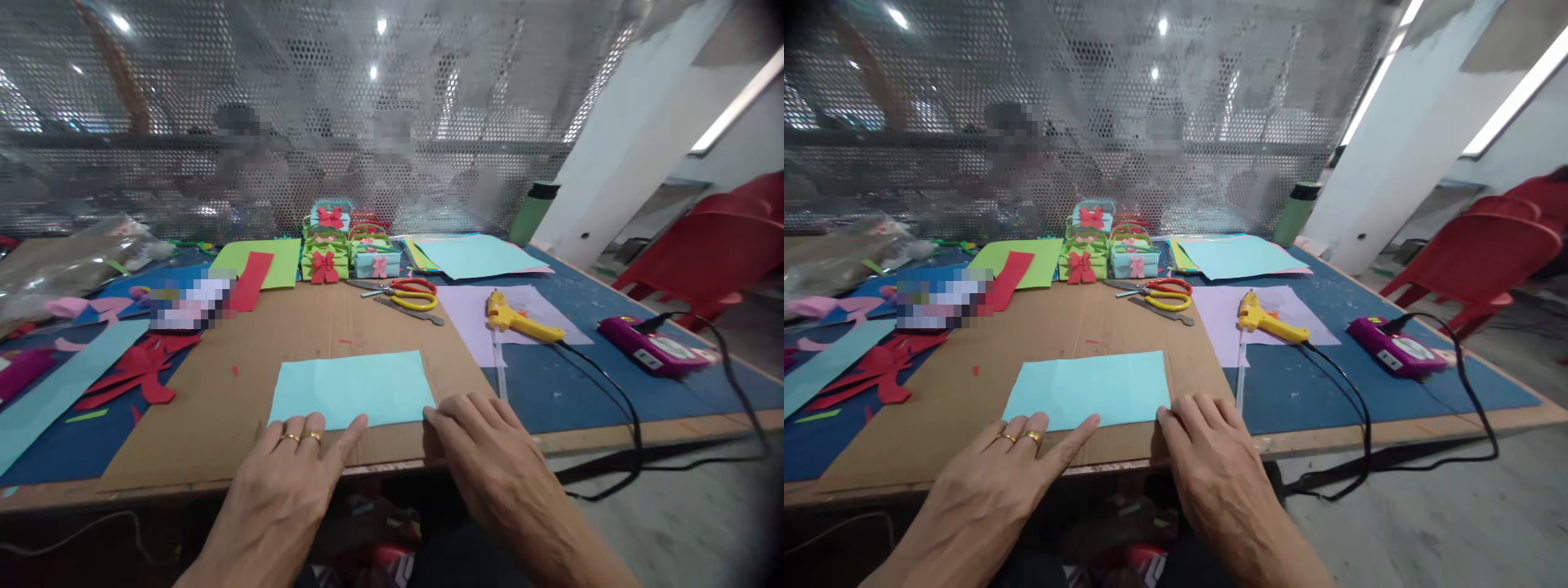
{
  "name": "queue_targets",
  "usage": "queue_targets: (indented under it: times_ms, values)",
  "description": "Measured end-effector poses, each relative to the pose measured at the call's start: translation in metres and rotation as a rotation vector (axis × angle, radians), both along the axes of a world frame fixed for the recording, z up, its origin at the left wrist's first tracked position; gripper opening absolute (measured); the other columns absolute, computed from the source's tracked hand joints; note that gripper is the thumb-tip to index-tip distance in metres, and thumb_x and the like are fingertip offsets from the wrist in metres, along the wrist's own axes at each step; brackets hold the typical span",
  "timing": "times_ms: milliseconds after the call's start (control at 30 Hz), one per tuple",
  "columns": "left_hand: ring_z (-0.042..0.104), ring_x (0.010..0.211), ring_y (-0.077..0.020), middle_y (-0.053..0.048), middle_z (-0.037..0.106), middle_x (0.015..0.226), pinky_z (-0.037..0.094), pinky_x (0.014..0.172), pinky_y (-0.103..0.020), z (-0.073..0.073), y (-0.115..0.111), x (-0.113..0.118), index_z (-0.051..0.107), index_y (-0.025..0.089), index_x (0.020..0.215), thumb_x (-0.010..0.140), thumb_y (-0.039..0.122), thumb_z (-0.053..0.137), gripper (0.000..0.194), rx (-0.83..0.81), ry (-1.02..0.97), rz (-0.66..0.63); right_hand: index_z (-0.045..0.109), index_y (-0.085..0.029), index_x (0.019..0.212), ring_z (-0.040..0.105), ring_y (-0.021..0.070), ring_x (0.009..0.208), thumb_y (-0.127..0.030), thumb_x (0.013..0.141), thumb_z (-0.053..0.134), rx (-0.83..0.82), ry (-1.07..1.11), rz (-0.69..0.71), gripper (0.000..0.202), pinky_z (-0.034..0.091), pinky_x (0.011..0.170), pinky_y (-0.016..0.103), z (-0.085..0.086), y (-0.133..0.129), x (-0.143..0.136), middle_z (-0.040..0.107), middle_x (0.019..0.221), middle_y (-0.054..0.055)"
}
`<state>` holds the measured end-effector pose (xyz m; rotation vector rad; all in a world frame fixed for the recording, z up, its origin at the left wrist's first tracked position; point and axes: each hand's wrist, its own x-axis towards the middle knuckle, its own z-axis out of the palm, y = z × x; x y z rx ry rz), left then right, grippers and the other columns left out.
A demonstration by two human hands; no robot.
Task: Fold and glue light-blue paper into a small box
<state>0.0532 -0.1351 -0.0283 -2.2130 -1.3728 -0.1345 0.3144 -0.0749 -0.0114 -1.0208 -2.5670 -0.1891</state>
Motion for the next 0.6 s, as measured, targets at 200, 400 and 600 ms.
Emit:
queue_targets:
  times_ms: [200,400,600]
  values:
    - [0.062,0.089,-0.0274,-0.013,0.067,0.103,0.047,0.078,-0.04,0.0,0.001,-0.001,0.044,0.026,0.15,0.088,0.005,0.045,0.066,0.012,-0.001,-0.006,0.062,-0.014,0.114,0.056,0.0284,0.088,-0.059,0.098,0.041,0.142,-0.025,-0.063,0.053,0.043,0.078,0.045,-0.009,-0.009,-0.003,0.066,0.097,0.013]
    - [0.063,0.087,-0.0284,-0.014,0.068,0.099,0.047,0.074,-0.04,0.003,0.003,0.003,0.05,0.024,0.146,0.086,0.004,0.046,0.063,0.031,0.025,-0.008,0.063,-0.013,0.101,0.056,0.0251,0.084,-0.039,0.104,0.04,0.184,-0.009,0.053,0.035,0.045,0.072,0.039,-0.017,-0.001,-0.005,0.065,0.1,0.014]
    - [0.064,0.083,-0.0275,-0.015,0.07,0.096,0.048,0.071,-0.038,0.005,0.004,0.004,0.055,0.024,0.142,0.084,0.003,0.048,0.063,0.025,0.041,-0.01,0.054,-0.009,0.131,0.052,0.0247,0.078,-0.036,0.103,0.046,0.181,-0.082,0.072,0.04,0.041,0.068,0.039,-0.01,-0.002,-0.006,0.063,0.092,0.011]
